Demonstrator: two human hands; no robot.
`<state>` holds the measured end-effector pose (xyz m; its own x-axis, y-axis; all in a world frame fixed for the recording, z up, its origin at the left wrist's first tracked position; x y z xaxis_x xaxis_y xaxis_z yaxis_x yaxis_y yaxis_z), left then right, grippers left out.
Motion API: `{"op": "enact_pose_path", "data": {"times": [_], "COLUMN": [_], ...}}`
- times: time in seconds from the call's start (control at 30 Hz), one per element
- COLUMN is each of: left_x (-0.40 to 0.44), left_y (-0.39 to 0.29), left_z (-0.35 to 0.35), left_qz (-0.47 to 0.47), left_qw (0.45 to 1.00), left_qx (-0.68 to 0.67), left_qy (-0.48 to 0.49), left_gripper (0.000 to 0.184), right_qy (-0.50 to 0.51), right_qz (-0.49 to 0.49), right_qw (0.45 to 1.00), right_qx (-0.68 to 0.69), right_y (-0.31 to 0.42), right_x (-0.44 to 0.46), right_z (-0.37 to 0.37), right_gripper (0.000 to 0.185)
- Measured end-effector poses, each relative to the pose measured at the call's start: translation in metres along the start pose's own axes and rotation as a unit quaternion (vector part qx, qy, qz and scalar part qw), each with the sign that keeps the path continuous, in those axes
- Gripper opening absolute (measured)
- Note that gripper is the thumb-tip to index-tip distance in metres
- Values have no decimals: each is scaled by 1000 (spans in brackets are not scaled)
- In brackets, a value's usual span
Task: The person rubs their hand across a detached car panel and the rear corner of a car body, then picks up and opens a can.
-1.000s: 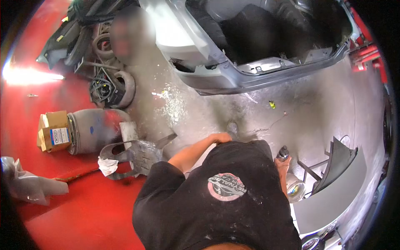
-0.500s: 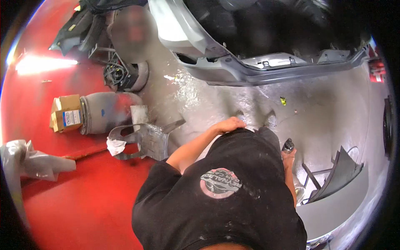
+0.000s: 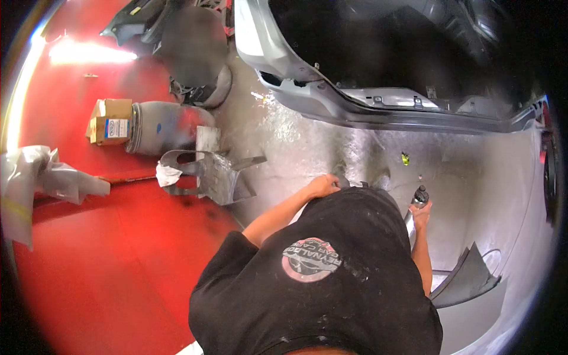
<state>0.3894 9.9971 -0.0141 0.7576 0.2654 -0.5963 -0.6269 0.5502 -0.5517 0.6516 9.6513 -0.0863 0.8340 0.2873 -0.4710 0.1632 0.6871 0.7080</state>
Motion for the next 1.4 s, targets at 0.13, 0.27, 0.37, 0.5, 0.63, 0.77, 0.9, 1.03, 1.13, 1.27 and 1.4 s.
{"op": "enact_pose_path", "data": {"times": [0.13,0.27,0.37,0.5,0.63,0.77,0.9,1.03,1.13,1.27,1.4], "left_x": [-3,-28,-50,-67,-50,-35,-29,-42,-48,-64,-37], "left_y": [5,27,16,-55,-99,-171,-200,-226,-239,-157,-176], "left_z": [-15,-16,12,68,75,84,78,107,132,108,126], "left_qz": [10,18,46,89,-113,-139,-172,-207,-331,-92,-126], "left_qw": [999,998,994,964,836,898,901,930,929,700,877], "left_qx": [-46,-55,-39,-202,-528,-411,-384,-289,-158,-708,-463], "left_qy": [-4,11,92,147,96,70,105,92,-53,-24,-11], "left_gripper": [25,22,19,12,33,38,36,34,33,35,34], "right_qy": [35,63,72,91,105,87,84,79,84,131,77], "right_qz": [3,3,28,46,25,42,18,-5,-1,-6,-6], "right_qw": [999,998,997,995,994,995,996,997,996,976,992], "right_qx": [-20,-23,-32,20,16,10,5,-26,-38,175,-98], "right_y": [-9,-10,-18,-24,-23,-18,-27,-33,-23,-60,-48], "right_x": [23,33,40,46,44,38,34,29,25,35,37], "right_z": [8,14,17,19,23,20,15,14,19,8,18], "right_gripper": [67,67,65,64,64,63,63,65,67,87,83]}}
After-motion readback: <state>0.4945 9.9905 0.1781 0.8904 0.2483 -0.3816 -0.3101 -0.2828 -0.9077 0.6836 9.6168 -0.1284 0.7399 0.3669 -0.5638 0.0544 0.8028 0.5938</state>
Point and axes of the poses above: each hand's wrist, its own x-axis towards the middle knuckle, its own z-axis out of the back of the hand, y = z × x, the point moved 2 cm from there along x, towards the middle knuckle, and after that the axes turned 6 degrees about x, right-handed, at the moved point
